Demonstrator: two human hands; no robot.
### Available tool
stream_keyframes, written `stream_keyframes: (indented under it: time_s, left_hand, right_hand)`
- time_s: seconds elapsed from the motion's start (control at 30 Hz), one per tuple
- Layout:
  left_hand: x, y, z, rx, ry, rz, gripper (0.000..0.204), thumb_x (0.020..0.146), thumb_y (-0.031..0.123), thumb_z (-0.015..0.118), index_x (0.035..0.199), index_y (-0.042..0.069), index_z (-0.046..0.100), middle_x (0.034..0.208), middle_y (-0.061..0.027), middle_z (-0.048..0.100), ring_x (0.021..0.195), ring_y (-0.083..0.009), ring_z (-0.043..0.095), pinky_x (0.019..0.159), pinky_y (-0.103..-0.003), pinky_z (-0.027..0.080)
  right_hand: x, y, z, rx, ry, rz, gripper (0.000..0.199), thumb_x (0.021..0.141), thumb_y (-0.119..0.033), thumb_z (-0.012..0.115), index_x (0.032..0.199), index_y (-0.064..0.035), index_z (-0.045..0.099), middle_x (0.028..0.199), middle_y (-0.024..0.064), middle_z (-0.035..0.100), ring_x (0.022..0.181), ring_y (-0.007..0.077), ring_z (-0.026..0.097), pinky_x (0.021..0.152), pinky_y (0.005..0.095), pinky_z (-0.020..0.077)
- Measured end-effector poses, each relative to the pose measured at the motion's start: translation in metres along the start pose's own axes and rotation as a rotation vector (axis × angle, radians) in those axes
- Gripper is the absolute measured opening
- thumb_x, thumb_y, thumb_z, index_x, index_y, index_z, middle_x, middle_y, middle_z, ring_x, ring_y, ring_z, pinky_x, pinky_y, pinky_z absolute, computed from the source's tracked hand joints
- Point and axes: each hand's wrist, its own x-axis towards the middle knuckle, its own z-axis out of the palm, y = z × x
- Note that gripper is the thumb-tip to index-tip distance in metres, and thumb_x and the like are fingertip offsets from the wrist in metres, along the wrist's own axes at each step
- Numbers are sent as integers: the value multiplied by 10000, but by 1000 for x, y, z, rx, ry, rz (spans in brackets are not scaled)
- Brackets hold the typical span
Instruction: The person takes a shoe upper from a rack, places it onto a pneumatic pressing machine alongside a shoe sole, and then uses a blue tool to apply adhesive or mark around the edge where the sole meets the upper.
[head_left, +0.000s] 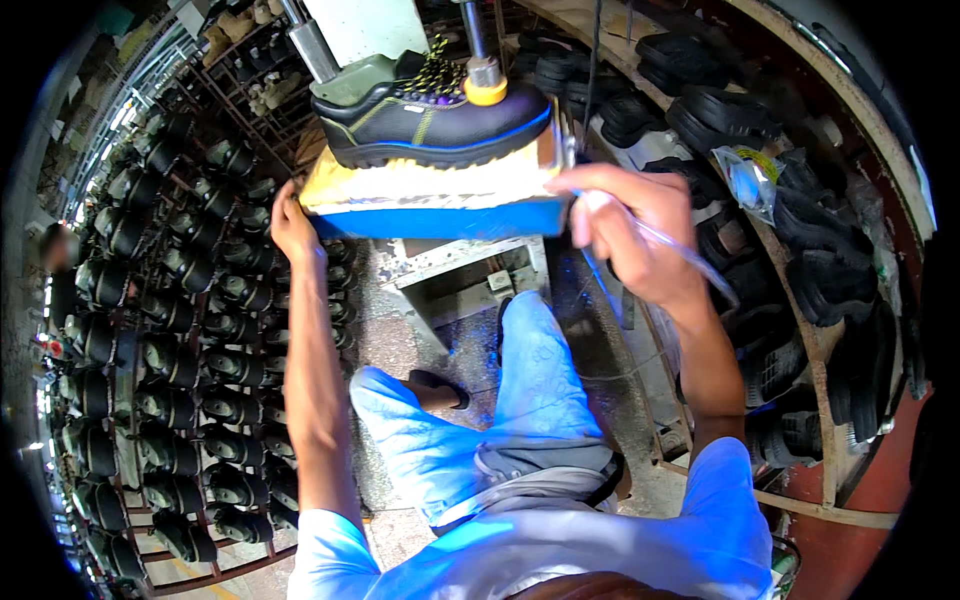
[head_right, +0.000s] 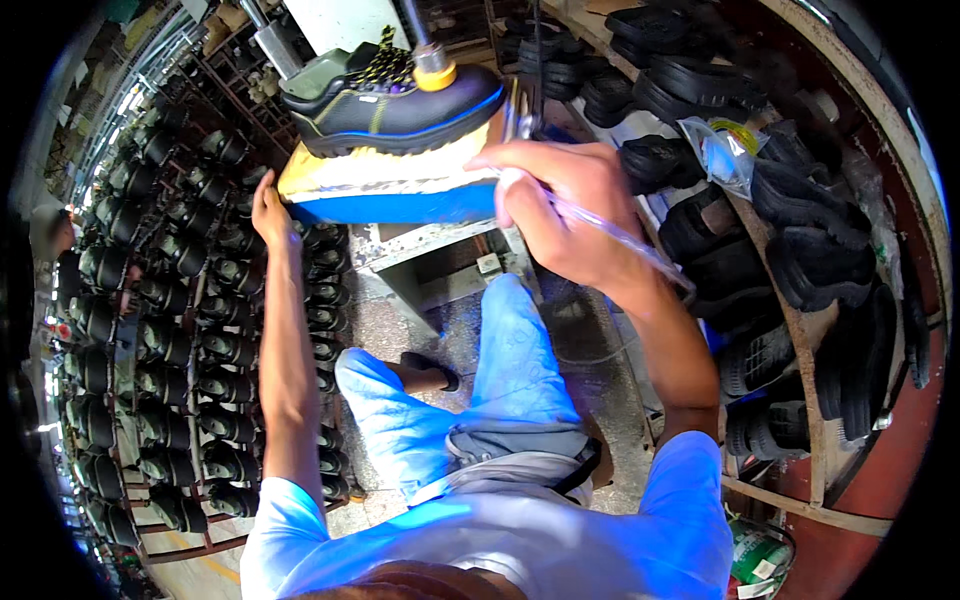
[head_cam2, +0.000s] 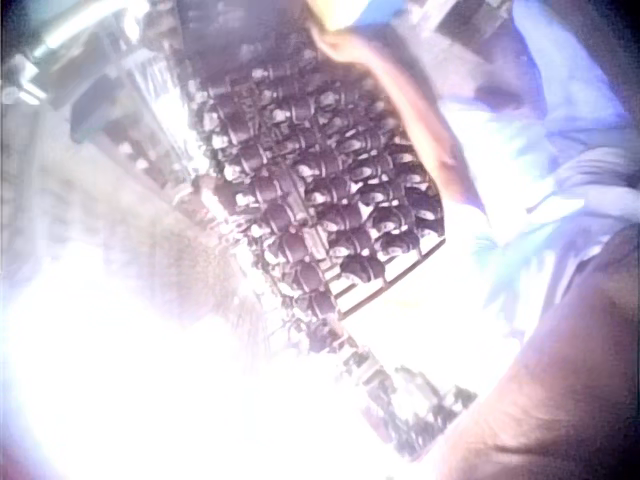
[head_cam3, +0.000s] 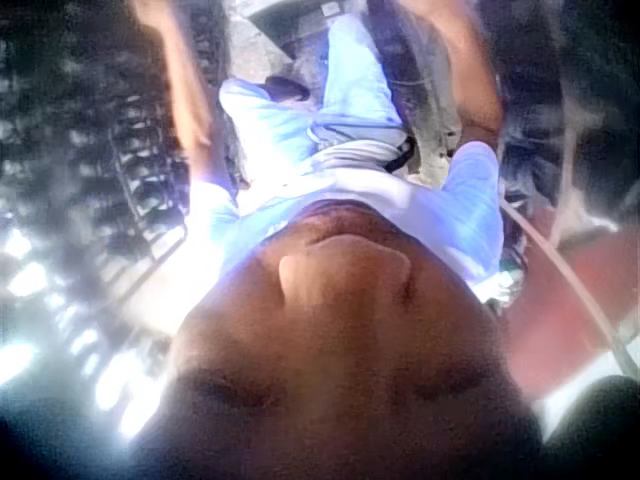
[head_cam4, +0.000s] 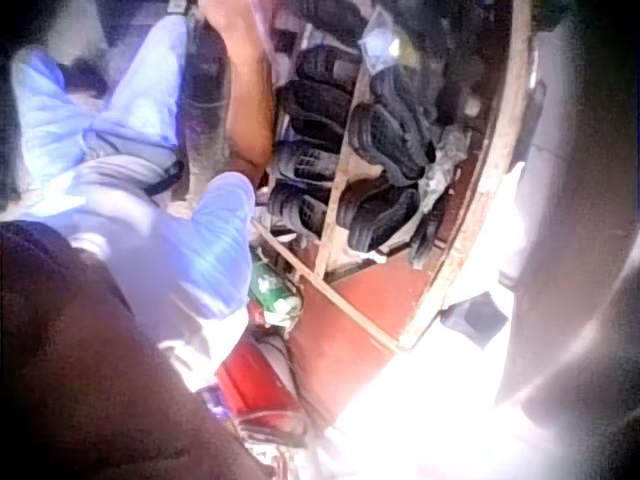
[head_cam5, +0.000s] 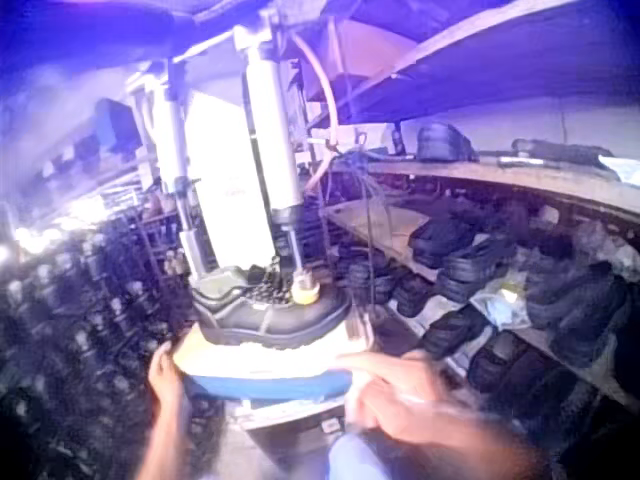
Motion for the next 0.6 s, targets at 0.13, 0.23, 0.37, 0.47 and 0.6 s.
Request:
stream_keyframes:
  time_s: [0.13,0.23,0.37,0.47,0.6]
  left_hand:
    - [-136,100,-8,119,-12,-4,343,1091,190,516,1317,-37,639,1180,-57,691,982,-125,627,881,-277,510]
    - [-179,141,-38,231,-320,13,325,956,45,712,1279,17,690,715,87,541,641,-10,484,604,-191,423]
    - [-102,174,18,397,-431,407,565,846,87,821,1352,-33,600,1067,-113,707,892,-174,648,873,-328,544]
    - [-28,194,76,640,-523,758,811,748,199,916,1423,-20,524,1247,-180,691,1166,-319,646,1076,-423,470]
    - [50,196,84,591,-985,318,937,641,329,974,1394,-36,553,1252,-192,696,1173,-280,658,1059,-406,493]
  right_hand:
    - [0,44,56,240,-13,89,302,1058,-105,453,1299,-7,605,729,104,707,625,172,679,618,316,559]
    - [20,77,95,-108,69,-47,245,997,-98,576,1213,6,630,823,227,717,744,385,725,680,427,574]
    - [40,72,99,-234,120,52,727,776,-438,860,1242,66,620,1033,293,718,976,439,710,873,483,562]
    - [61,89,93,-416,50,241,883,653,-466,930,1321,16,613,1137,256,727,1088,412,701,986,465,538]
    - [104,127,95,-234,-102,362,938,661,-541,927,1321,42,604,1091,193,750,992,291,730,915,392,565]
